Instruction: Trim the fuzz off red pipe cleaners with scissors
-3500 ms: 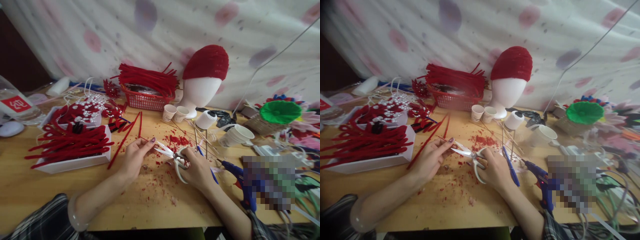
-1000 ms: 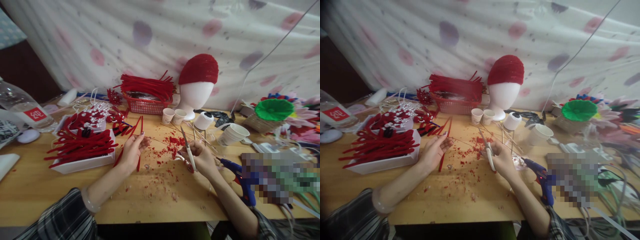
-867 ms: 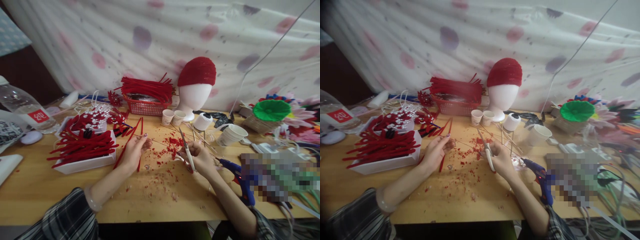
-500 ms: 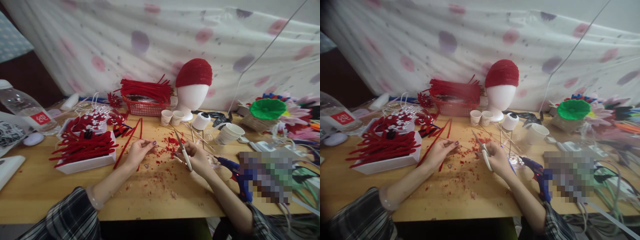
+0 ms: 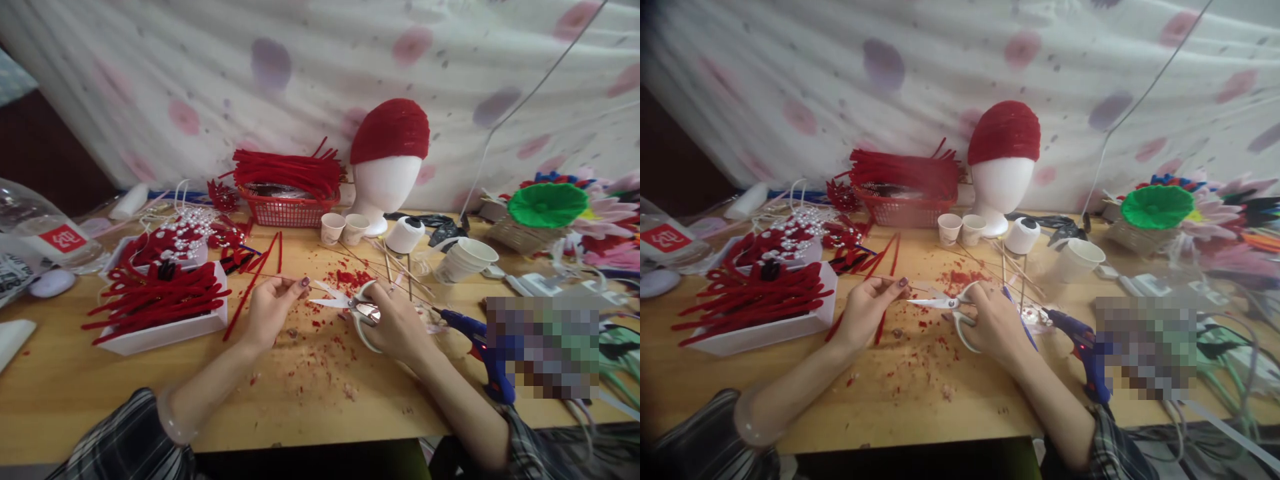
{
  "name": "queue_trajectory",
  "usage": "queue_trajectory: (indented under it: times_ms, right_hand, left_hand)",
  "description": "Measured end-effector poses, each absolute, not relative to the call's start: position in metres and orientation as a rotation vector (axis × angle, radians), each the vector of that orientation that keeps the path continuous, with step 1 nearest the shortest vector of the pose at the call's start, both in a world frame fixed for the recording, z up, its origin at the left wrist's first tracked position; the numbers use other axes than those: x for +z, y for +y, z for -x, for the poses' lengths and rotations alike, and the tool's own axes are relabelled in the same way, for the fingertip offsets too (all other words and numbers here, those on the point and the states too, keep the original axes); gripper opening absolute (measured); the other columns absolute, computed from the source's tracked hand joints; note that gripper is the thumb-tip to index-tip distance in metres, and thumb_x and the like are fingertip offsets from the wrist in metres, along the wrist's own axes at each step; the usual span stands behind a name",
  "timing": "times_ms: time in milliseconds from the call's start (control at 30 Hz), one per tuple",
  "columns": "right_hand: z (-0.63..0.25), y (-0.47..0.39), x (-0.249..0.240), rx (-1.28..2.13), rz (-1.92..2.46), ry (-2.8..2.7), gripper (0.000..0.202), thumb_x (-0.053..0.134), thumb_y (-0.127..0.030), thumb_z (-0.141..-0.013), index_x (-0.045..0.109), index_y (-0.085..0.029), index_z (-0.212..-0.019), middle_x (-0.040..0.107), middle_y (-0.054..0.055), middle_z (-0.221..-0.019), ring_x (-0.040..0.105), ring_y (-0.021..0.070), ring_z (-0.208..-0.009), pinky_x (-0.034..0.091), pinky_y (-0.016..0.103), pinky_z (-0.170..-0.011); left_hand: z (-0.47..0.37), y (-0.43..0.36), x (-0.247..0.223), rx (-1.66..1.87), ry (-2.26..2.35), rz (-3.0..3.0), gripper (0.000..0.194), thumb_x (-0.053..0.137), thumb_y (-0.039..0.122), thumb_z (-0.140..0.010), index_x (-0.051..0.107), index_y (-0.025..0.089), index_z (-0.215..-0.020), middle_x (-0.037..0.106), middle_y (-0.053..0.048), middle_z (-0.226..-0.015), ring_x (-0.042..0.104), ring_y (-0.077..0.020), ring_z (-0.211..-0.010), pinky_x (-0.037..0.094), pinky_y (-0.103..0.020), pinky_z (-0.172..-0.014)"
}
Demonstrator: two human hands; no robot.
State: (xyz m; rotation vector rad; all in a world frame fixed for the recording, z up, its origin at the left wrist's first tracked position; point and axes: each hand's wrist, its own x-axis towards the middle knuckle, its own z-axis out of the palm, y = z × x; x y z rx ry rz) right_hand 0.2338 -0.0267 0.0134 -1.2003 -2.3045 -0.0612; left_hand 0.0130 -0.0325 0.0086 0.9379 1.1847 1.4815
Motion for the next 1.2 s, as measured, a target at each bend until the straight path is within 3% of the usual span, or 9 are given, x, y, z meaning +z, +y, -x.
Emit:
queue_trajectory:
  times_ms: [500, 1200]
  right_hand:
    - [-0.2331, -0.0257, 0.01, -0.152, 1.179, -2.289, 0.014, 0.058, -0.026, -0.077, 0.046, -0.021, -0.084, 0.056, 0.004, -0.08, 0.052, 0.0175, -0.071, 0.036, 0.028, -0.061]
    - [-0.2351, -0.025, 0.011, -0.166, 1.211, -2.296, 0.011, 0.056, -0.028, -0.079, 0.047, -0.022, -0.082, 0.058, 0.004, -0.079, 0.053, 0.0179, -0.07, 0.036, 0.028, -0.061]
  left_hand:
    - [-0.02, -0.0421, 0.0132, 1.366, 1.043, -0.675, 0.025, 0.08, 0.034, -0.061, 0.066, 0.014, -0.065, 0.061, 0.001, -0.063, 0.051, -0.0089, -0.063, 0.04, -0.023, -0.064]
    - [-0.016, -0.0393, 0.0155, 1.433, 1.062, -0.905, 0.019, 0.077, 0.03, -0.065, 0.065, 0.016, -0.065, 0.063, 0.0, -0.07, 0.055, -0.0121, -0.07, 0.042, -0.025, -0.071]
